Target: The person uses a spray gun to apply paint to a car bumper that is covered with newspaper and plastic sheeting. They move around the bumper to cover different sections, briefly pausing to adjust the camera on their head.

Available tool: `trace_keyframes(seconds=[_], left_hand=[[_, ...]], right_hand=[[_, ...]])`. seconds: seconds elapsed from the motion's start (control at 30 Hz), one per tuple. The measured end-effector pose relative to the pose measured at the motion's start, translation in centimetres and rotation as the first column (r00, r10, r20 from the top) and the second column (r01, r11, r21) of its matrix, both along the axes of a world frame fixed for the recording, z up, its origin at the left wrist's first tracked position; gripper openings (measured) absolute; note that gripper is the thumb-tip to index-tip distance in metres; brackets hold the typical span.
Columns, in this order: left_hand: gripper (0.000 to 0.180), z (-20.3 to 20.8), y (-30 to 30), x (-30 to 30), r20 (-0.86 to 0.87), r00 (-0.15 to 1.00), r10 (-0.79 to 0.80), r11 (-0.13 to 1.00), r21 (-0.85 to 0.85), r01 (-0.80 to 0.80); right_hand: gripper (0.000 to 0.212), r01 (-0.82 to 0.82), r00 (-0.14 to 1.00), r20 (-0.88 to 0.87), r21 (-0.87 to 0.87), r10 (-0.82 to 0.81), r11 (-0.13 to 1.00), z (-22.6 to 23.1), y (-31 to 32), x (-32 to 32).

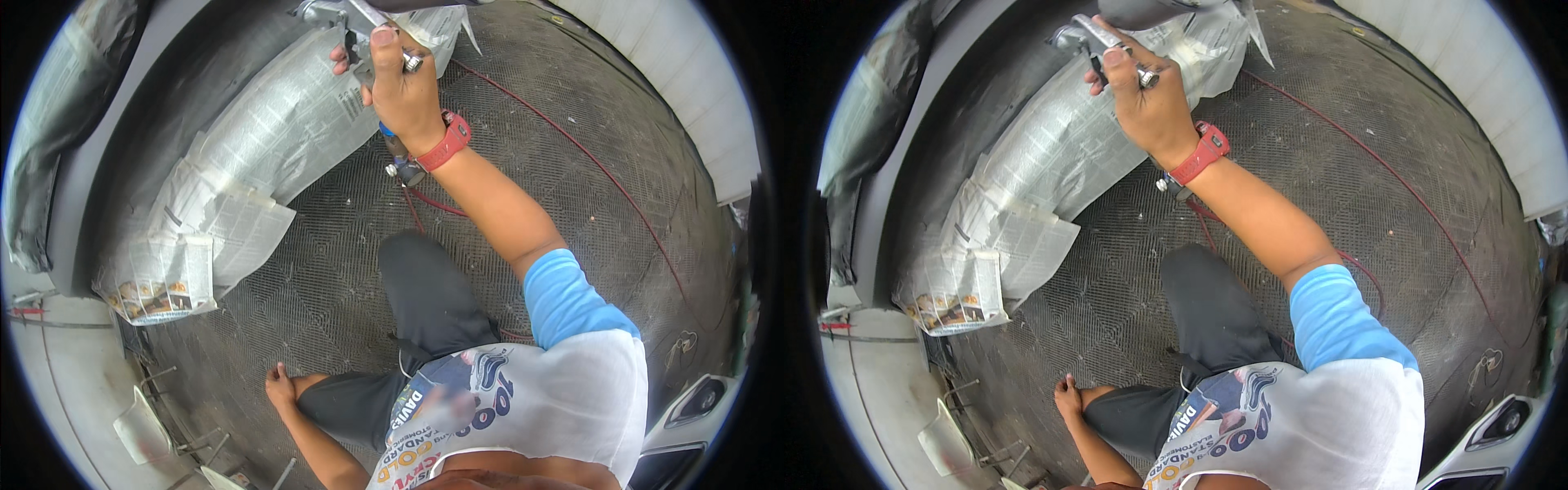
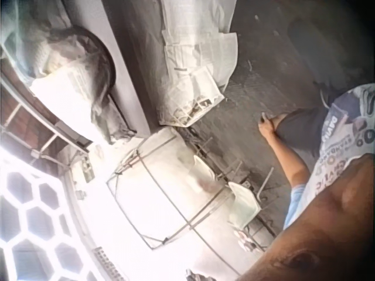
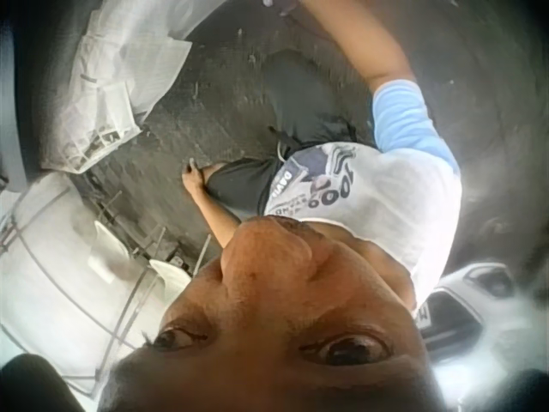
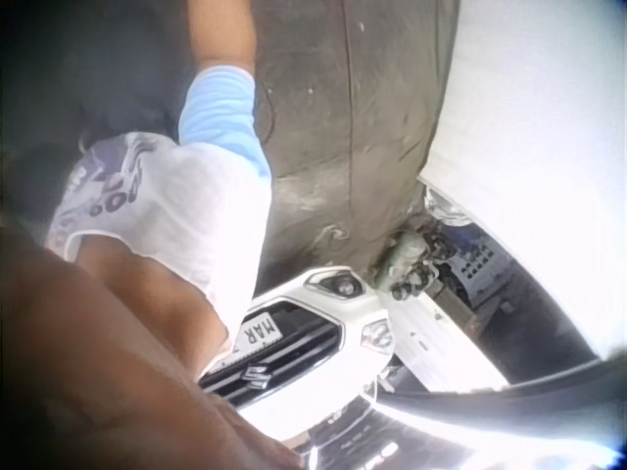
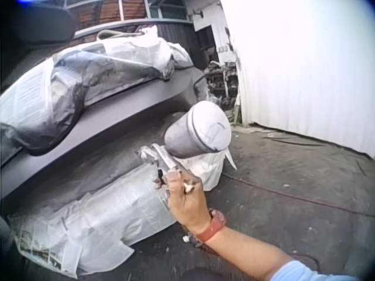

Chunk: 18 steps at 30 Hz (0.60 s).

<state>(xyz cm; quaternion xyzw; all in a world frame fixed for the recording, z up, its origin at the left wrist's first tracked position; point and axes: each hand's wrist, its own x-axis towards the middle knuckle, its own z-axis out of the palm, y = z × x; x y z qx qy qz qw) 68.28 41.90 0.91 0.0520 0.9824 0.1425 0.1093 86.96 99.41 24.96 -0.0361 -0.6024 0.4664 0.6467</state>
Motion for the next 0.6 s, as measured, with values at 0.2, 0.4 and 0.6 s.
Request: trace_keyframes(seconds=[0.2,0.4,0.6], left_hand=[[0.053,0.2,0.5,-0.1,0.018,1.000,-0.004,1.000,-0.030,0.004],[0.051,0.2,0.3,-0.2,0.036,0.999,0.012,1.000,0.020,-0.012],[0.049,0.6,1.2,-0.3,0.028,0.999,-0.036,0.998,0.058,0.034]], right_hand=[[0.052,-0.185,0.983,-0.001,-0.066,0.185,0.981,-1.4,-2.2,-0.7],[0.058,0.421,0.903,0.109,-0.022,-0.416,0.907,-1.2,3.9,1.3],[0.066,0.313,0.950,0.057,-0.166,-0.308,0.935,0.3,0.0,-0.4]])
